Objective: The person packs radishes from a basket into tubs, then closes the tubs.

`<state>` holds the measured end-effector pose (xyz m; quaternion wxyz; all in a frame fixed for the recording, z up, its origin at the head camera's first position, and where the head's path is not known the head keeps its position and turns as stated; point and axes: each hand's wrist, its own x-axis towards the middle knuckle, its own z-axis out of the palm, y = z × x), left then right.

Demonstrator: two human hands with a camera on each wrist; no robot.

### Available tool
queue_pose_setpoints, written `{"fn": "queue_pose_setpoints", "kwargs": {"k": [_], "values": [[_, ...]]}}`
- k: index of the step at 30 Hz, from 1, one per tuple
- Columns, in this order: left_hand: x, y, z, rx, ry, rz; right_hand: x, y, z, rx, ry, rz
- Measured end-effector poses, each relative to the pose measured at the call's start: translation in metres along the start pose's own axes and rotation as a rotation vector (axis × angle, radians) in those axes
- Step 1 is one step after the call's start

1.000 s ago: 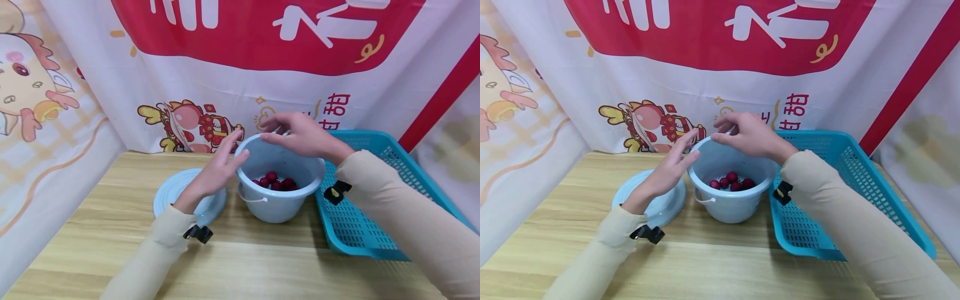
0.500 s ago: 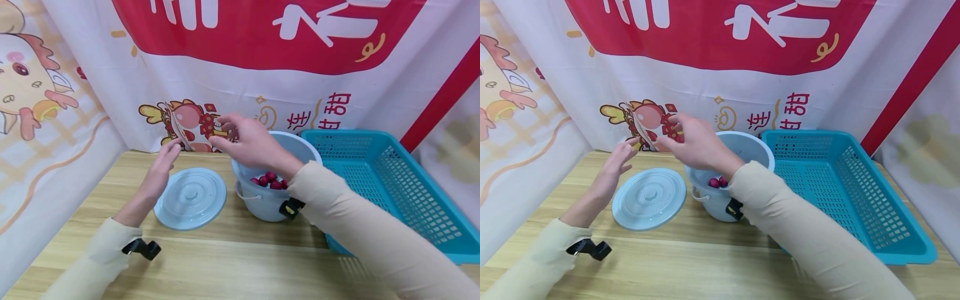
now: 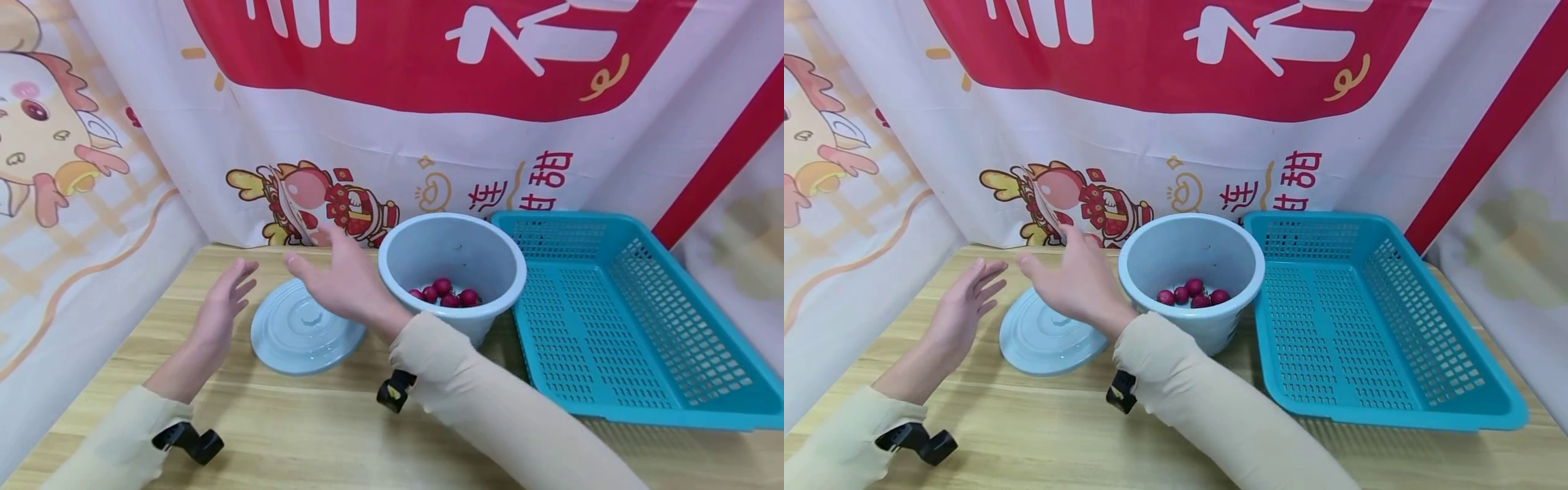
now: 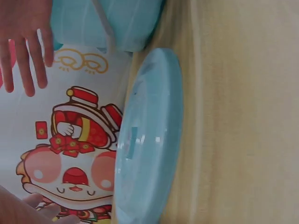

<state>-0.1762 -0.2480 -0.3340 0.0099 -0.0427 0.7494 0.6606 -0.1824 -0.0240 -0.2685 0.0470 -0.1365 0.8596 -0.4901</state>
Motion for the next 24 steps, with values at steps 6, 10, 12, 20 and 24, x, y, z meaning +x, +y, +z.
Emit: {"fn": "queue_pose_setpoints", "kwargs": {"k": [6, 10, 12, 20, 24], "values": [[-0.006, -0.012, -0.009, -0.026, -0.014, -0.091, 0.004, 0.025, 0.028, 0.081, -0.044, 0.165], [-0.008, -0.017, -0.012, -0.006, -0.03, -0.142, 0.009, 0.043, 0.038, 0.094, -0.052, 0.241], [-0.008, -0.019, -0.012, 0.001, -0.035, -0.167, 0.011, 0.051, 0.041, 0.107, -0.05, 0.255], [-0.006, -0.023, -0.011, 0.002, 0.02, -0.265, 0.019, 0.07, 0.045, 0.166, -0.013, 0.247], [-0.006, -0.02, -0.011, -0.012, 0.083, -0.3, 0.02, 0.073, 0.05, 0.163, -0.011, 0.266]]}}
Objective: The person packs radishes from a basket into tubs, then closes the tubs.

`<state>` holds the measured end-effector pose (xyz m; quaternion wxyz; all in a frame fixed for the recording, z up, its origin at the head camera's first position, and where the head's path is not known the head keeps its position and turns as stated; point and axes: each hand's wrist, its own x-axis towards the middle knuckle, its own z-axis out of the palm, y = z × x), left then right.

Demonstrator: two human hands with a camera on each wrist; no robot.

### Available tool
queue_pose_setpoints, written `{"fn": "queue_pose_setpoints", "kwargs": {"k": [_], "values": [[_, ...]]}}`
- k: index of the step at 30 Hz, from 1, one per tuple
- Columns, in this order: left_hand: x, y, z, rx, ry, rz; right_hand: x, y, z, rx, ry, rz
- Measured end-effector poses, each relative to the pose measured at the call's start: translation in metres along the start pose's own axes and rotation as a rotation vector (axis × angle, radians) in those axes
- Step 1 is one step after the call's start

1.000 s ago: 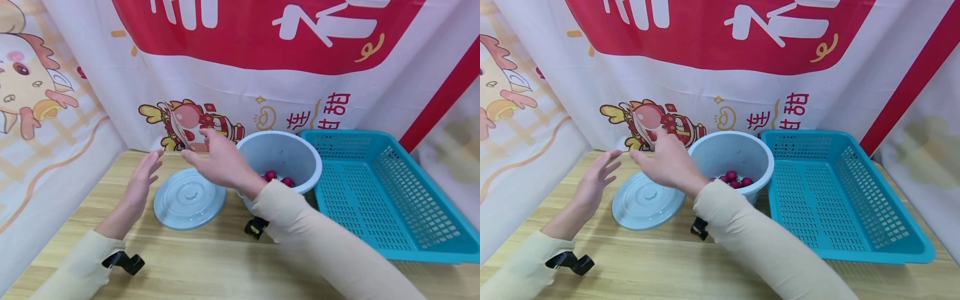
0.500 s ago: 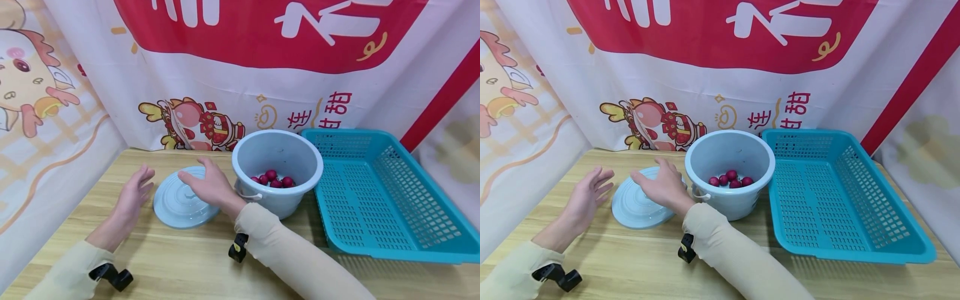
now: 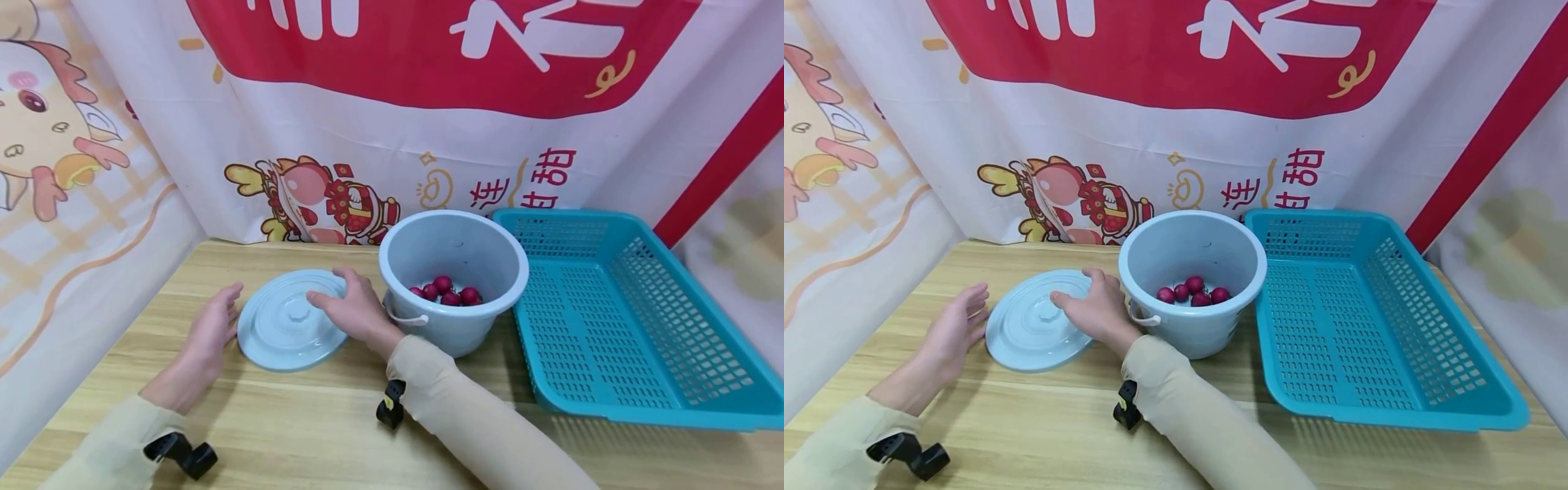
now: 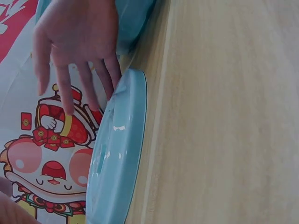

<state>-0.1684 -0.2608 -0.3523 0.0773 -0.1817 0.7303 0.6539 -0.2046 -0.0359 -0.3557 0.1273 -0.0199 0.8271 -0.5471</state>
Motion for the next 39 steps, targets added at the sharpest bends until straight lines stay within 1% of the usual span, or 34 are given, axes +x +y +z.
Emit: {"fn": "queue_pose_setpoints", "kwargs": {"k": [3, 5, 11, 16, 19, 22, 27, 29, 32, 34, 37, 39], "values": [[-0.001, 0.002, 0.001, -0.013, 0.032, -0.02, -0.001, 0.002, 0.005, -0.015, 0.007, 0.019], [-0.001, 0.003, 0.003, -0.041, 0.056, -0.031, -0.002, 0.003, 0.007, -0.018, 0.016, 0.021], [0.006, 0.002, 0.007, -0.177, 0.168, -0.056, -0.002, 0.006, 0.009, -0.008, 0.041, 0.002], [0.012, 0.0, 0.013, -0.277, 0.258, -0.044, -0.001, 0.011, 0.008, -0.001, 0.06, -0.004], [0.015, 0.001, 0.017, -0.302, 0.318, -0.021, 0.0, 0.013, 0.008, 0.02, 0.068, -0.021], [0.018, 0.001, 0.018, -0.273, 0.357, -0.015, 0.001, 0.013, 0.009, 0.049, 0.078, -0.047], [0.022, 0.0, 0.009, -0.169, 0.377, -0.024, 0.003, 0.01, 0.011, 0.063, 0.09, -0.063], [0.022, 0.002, 0.002, -0.141, 0.384, -0.023, 0.003, 0.008, 0.012, 0.073, 0.083, -0.069], [0.02, 0.007, -0.011, -0.099, 0.362, 0.001, 0.003, 0.001, 0.013, 0.093, 0.064, -0.098], [0.017, 0.014, -0.019, -0.09, 0.332, 0.024, 0.002, -0.007, 0.012, 0.09, 0.05, -0.128], [0.012, 0.027, -0.027, -0.044, 0.251, 0.071, -0.003, -0.023, 0.008, 0.029, 0.04, -0.203], [0.009, 0.036, -0.03, -0.051, 0.198, 0.11, -0.006, -0.037, 0.003, -0.015, 0.044, -0.255]]}}
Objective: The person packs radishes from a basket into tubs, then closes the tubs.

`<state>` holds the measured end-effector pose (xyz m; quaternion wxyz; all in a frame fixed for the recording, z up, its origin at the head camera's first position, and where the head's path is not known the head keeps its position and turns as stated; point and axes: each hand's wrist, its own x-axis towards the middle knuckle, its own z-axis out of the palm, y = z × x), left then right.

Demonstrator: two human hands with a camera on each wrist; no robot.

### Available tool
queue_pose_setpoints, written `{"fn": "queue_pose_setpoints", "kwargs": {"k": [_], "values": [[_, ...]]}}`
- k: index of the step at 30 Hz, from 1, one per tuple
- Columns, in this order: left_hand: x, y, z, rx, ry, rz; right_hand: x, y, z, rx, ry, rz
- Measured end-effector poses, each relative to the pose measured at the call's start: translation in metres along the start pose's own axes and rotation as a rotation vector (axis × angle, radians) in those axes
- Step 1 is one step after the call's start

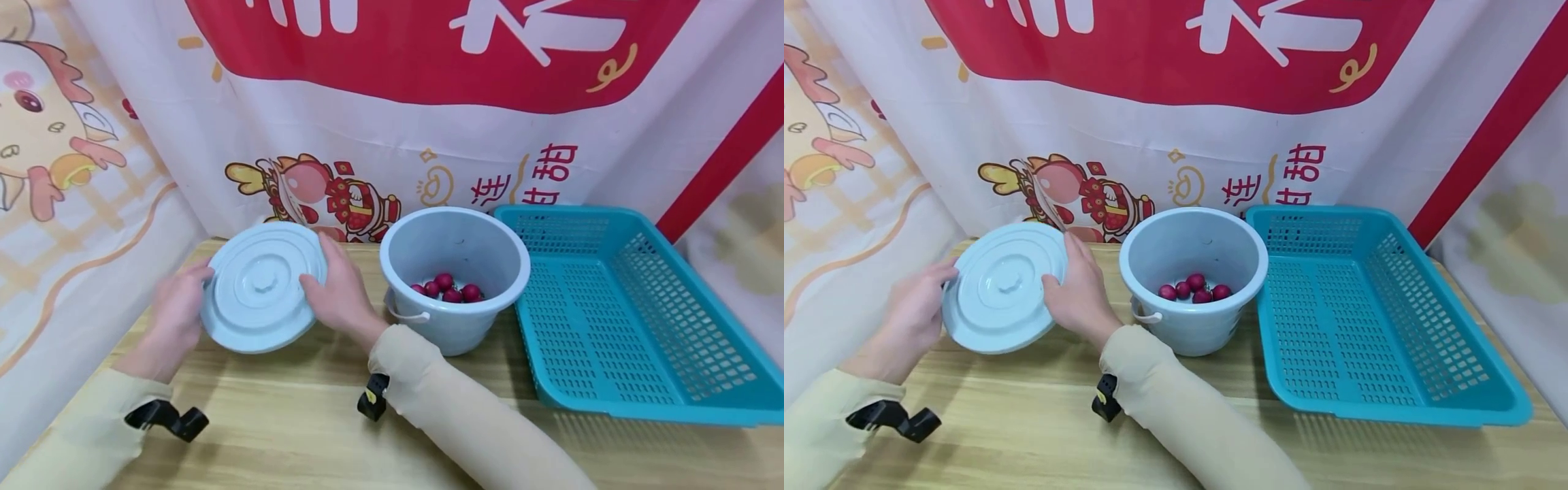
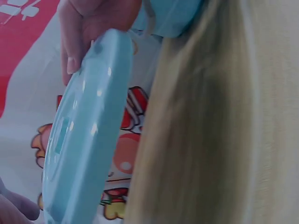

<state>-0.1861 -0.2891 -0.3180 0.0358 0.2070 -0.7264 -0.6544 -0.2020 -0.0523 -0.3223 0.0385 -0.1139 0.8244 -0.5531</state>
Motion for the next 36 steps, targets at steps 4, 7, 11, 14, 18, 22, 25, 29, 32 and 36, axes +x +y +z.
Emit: {"fn": "queue_pose_setpoints", "kwargs": {"k": [4, 7, 11, 14, 18, 22, 25, 29, 32, 36], "values": [[-0.002, 0.021, -0.003, -0.074, -0.062, 0.062, 0.002, -0.025, -0.013, -0.03, 0.011, -0.063], [-0.003, 0.035, 0.0, -0.158, -0.073, 0.079, 0.003, -0.042, -0.025, -0.028, 0.027, -0.041], [-0.006, 0.05, 0.014, -0.227, -0.109, 0.096, 0.002, -0.06, -0.045, -0.031, 0.063, 0.032], [-0.009, 0.058, 0.03, -0.233, -0.161, 0.128, 0.0, -0.07, -0.064, -0.048, 0.081, 0.06], [-0.015, 0.065, 0.051, -0.12, -0.266, 0.194, -0.001, -0.072, -0.095, -0.075, 0.095, 0.067], [-0.028, 0.071, 0.079, 0.061, -0.343, 0.221, -0.003, -0.062, -0.133, -0.088, 0.069, 0.106], [-0.042, 0.075, 0.104, 0.154, -0.375, 0.23, -0.006, -0.05, -0.165, -0.157, 0.047, 0.145], [-0.058, 0.08, 0.139, 0.189, -0.424, 0.245, -0.012, -0.033, -0.203, -0.281, 0.028, 0.216], [-0.066, 0.081, 0.162, 0.215, -0.461, 0.25, -0.019, -0.02, -0.226, -0.328, 0.014, 0.295], [-0.073, 0.079, 0.184, 0.275, -0.491, 0.255, -0.025, -0.003, -0.244, -0.354, 0.012, 0.348]]}}
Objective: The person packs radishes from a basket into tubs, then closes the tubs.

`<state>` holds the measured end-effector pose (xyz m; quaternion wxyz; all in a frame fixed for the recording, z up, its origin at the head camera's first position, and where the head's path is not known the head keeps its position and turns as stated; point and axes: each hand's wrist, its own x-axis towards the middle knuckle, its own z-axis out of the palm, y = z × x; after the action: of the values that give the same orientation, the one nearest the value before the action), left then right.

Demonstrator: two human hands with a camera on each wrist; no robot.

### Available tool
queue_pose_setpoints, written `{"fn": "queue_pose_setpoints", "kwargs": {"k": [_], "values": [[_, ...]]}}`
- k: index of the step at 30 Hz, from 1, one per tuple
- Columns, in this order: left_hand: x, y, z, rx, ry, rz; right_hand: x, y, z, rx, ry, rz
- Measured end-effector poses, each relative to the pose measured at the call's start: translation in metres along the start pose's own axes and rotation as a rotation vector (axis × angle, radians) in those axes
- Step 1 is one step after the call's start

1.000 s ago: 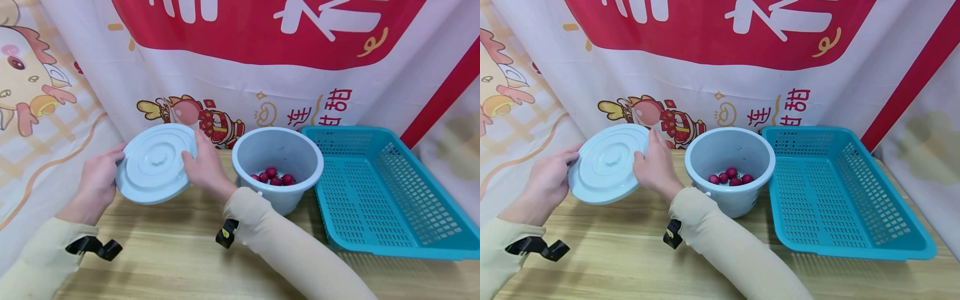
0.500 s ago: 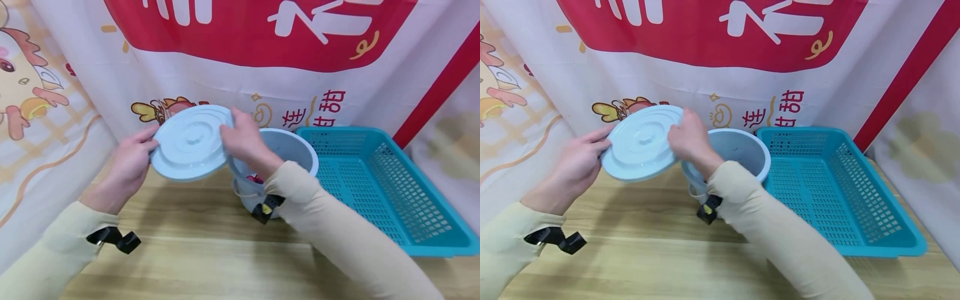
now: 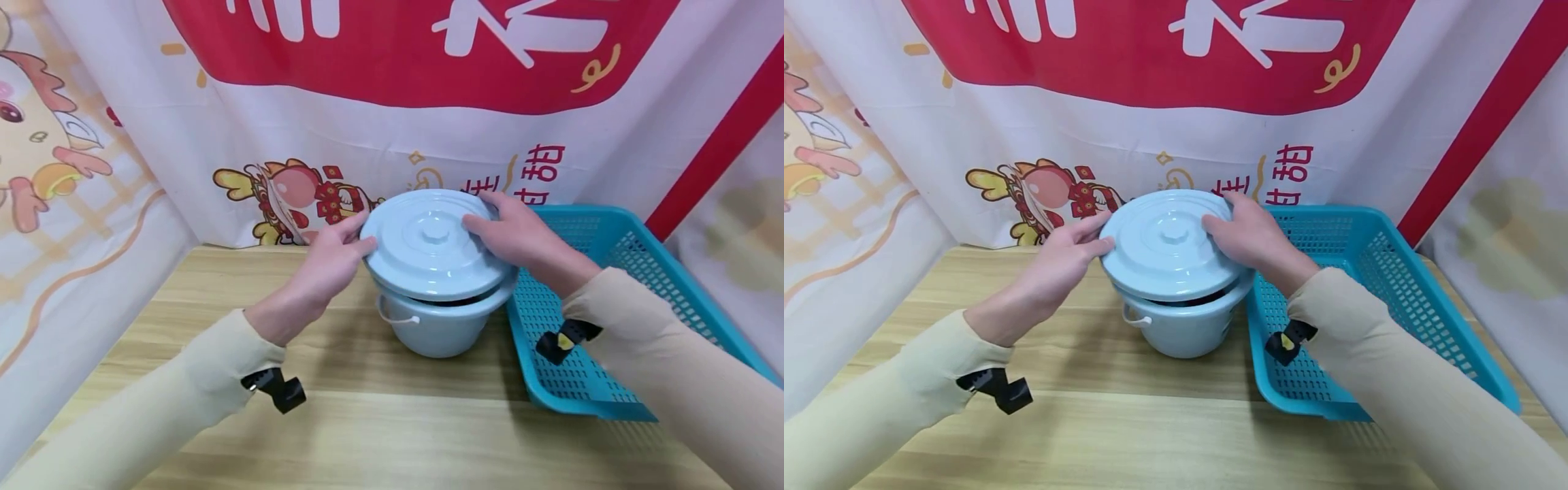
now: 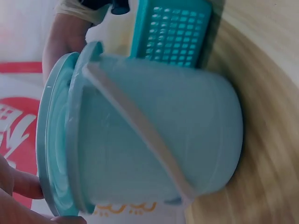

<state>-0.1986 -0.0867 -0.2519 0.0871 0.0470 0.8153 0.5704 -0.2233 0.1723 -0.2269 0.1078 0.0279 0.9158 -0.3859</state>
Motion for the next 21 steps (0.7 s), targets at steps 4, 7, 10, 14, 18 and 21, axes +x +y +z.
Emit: {"fn": "queue_pose_setpoints", "kwargs": {"k": [4, 7, 10, 14, 18, 21], "values": [[0.0, -0.001, 0.006, 0.031, 0.001, -0.018, 0.003, 0.009, 0.001, -0.009, -0.023, -0.014], [0.002, -0.004, 0.009, 0.041, 0.002, -0.025, 0.006, 0.013, 0.003, -0.033, -0.039, -0.011], [0.004, -0.007, 0.012, 0.063, -0.004, -0.018, 0.007, 0.018, 0.006, -0.083, -0.056, -0.003], [0.004, -0.014, 0.018, 0.114, -0.008, 0.012, 0.006, 0.026, 0.01, -0.15, -0.08, -0.05], [0.004, -0.021, 0.021, 0.156, -0.002, 0.042, 0.005, 0.033, 0.012, -0.184, -0.081, -0.122], [0.004, -0.024, 0.021, 0.195, -0.003, 0.07, 0.005, 0.038, 0.011, -0.19, -0.084, -0.147]]}}
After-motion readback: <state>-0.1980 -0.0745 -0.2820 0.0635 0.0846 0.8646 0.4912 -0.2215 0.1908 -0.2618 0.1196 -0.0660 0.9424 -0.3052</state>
